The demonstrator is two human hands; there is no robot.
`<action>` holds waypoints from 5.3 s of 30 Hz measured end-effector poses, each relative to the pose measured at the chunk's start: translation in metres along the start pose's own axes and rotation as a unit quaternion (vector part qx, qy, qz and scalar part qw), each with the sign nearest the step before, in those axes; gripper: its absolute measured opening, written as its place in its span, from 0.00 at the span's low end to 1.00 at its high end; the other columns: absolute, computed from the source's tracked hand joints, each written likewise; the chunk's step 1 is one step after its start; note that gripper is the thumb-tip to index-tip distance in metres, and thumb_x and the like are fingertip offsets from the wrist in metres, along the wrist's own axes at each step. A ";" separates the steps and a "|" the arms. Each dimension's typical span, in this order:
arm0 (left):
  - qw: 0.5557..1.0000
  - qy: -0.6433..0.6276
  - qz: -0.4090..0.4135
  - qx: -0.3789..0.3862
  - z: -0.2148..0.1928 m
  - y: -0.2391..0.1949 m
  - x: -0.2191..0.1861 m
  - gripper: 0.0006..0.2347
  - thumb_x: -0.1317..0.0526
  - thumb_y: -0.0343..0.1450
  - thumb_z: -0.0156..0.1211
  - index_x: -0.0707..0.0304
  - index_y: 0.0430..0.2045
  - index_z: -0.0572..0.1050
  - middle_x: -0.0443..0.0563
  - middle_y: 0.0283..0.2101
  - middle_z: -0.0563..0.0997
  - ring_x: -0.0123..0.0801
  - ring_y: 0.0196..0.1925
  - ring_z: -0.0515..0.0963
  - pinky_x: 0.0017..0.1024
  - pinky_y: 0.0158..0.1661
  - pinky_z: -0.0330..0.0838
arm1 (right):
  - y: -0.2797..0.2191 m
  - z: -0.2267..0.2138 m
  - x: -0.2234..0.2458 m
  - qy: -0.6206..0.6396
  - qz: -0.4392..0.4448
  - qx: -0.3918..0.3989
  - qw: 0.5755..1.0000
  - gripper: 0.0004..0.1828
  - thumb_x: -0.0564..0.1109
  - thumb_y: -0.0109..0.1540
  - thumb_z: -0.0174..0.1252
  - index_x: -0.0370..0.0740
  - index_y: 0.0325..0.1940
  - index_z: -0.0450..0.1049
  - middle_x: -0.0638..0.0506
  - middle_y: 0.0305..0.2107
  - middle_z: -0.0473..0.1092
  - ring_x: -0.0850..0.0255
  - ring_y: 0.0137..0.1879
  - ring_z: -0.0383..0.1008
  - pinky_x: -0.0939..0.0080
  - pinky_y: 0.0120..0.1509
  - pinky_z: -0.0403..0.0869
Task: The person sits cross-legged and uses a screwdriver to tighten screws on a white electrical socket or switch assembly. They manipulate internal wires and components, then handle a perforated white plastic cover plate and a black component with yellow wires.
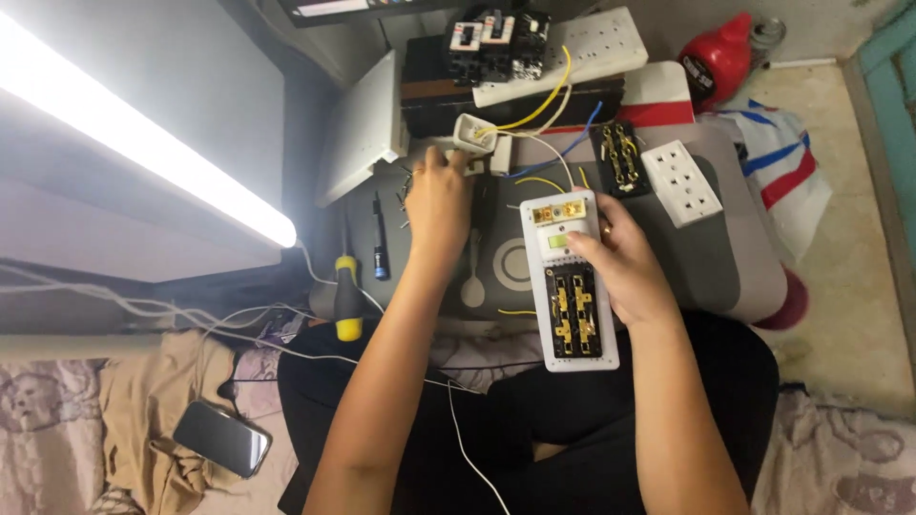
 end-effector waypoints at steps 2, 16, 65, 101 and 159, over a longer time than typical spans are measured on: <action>1.000 0.018 0.002 -0.010 -0.001 0.002 -0.002 0.09 0.61 0.62 0.68 0.56 0.33 0.78 0.50 0.37 0.74 0.44 0.40 0.80 0.40 0.32 0.81 | -0.004 0.006 0.009 -0.005 -0.004 0.000 1.000 0.32 0.42 0.57 0.60 0.33 0.64 0.63 0.47 0.42 0.68 0.63 0.49 0.69 0.60 0.57 0.69; 0.973 -0.202 0.056 -0.100 -0.068 -0.030 -0.008 0.08 0.63 0.70 0.59 0.62 0.34 0.66 0.54 0.29 0.74 0.48 0.30 0.80 0.40 0.23 0.77 | -0.006 0.021 0.017 -0.030 -0.008 -0.014 0.999 0.33 0.43 0.58 0.57 0.31 0.66 0.60 0.37 0.45 0.67 0.53 0.50 0.69 0.53 0.54 0.71; 0.842 -0.450 0.232 -0.187 -0.119 -0.081 -0.027 0.05 0.69 0.63 0.68 0.60 0.21 0.77 0.49 0.36 0.82 0.38 0.34 0.82 0.31 0.35 0.80 | -0.004 0.047 -0.003 -0.096 -0.005 -0.006 0.995 0.24 0.41 0.63 0.51 0.29 0.62 0.65 0.40 0.39 0.69 0.55 0.43 0.68 0.57 0.48 0.66; 0.814 -0.502 0.278 -0.089 -0.111 -0.081 -0.034 0.04 0.70 0.62 0.69 0.64 0.23 0.80 0.56 0.31 0.80 0.43 0.31 0.78 0.33 0.34 0.77 | -0.006 0.028 -0.022 -0.092 0.014 -0.013 0.996 0.27 0.52 0.59 0.56 0.33 0.57 0.70 0.45 0.35 0.70 0.61 0.40 0.66 0.63 0.42 0.66; 0.787 -0.611 0.062 0.056 -0.062 -0.072 -0.020 0.13 0.59 0.68 0.64 0.63 0.44 0.75 0.52 0.43 0.77 0.37 0.38 0.78 0.34 0.37 0.79 | -0.002 0.033 0.004 -0.230 -0.068 0.025 0.971 0.27 0.46 0.61 0.57 0.35 0.62 0.61 0.37 0.42 0.70 0.54 0.45 0.72 0.49 0.47 0.74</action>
Point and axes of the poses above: each hand's wrist, its own y-axis towards the middle knuckle, its own z-axis out of the palm, x = y × z, the point moved 9 cm from there along y, towards the middle knuckle
